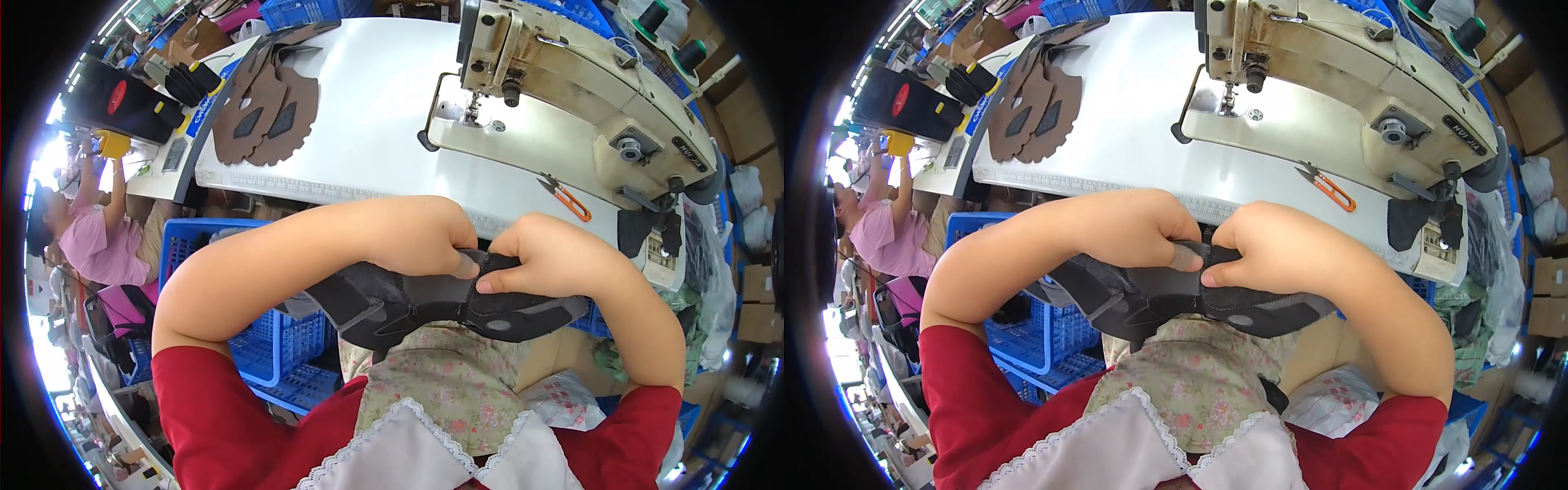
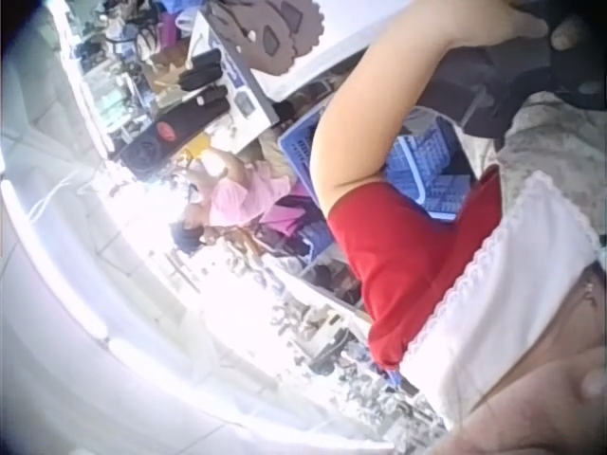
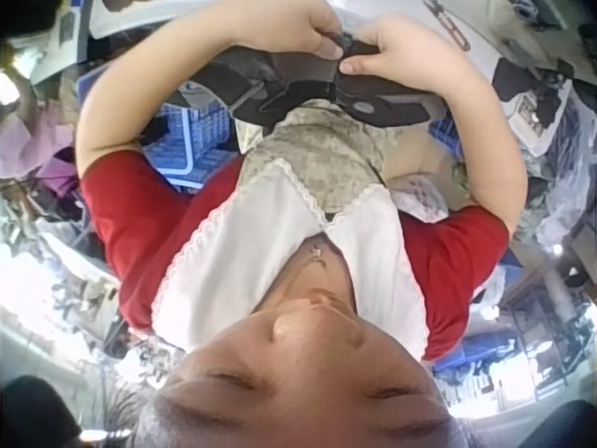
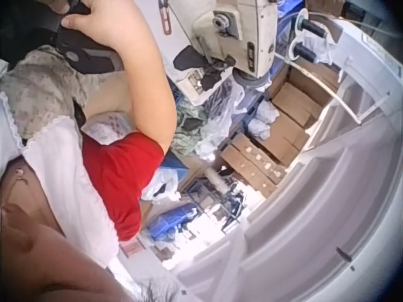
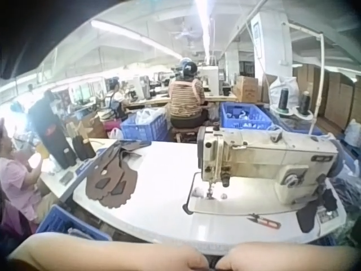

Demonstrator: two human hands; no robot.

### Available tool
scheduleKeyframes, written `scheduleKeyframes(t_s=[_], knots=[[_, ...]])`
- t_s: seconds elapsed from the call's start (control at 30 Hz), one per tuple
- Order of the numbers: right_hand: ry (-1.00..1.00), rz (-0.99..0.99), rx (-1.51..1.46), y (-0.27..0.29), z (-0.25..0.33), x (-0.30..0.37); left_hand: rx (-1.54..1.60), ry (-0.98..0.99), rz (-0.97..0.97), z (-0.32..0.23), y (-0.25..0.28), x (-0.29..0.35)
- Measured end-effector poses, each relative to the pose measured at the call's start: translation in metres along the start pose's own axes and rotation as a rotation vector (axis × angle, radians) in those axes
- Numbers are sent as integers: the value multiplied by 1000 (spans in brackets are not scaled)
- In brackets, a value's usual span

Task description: Using an industrial sewing machine to stitch together components of a shoe upper and trimming excess material with scissors.

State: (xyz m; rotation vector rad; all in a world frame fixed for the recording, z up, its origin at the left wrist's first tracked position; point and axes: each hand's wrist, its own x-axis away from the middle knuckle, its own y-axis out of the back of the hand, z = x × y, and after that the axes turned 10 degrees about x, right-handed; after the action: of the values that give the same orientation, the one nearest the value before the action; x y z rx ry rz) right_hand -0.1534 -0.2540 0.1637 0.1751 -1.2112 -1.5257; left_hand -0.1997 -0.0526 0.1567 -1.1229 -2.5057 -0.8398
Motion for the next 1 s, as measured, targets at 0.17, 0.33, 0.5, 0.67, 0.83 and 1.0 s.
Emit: scheduleKeyframes(t_s=[0.17, 0.33, 0.5, 0.67, 0.83, 1.0], knots=[[92, -35, 117, -34, 1, 4, -34, -110, 30, 13, -30, -1], [46, -53, 65, -78, 7, 19, -71, -42, 53, 23, -62, 2], [87, -76, -92, -92, 10, 36, -76, -237, 8, 24, -73, 7], [189, -44, -29, -94, 16, 37, -155, -339, 157, 21, -69, 9], [169, -87, 42, -99, 25, 38, -122, -375, 102, 26, -74, 11], [184, -124, 59, -127, 29, 30, -116, -347, 146, 30, -78, 16]])
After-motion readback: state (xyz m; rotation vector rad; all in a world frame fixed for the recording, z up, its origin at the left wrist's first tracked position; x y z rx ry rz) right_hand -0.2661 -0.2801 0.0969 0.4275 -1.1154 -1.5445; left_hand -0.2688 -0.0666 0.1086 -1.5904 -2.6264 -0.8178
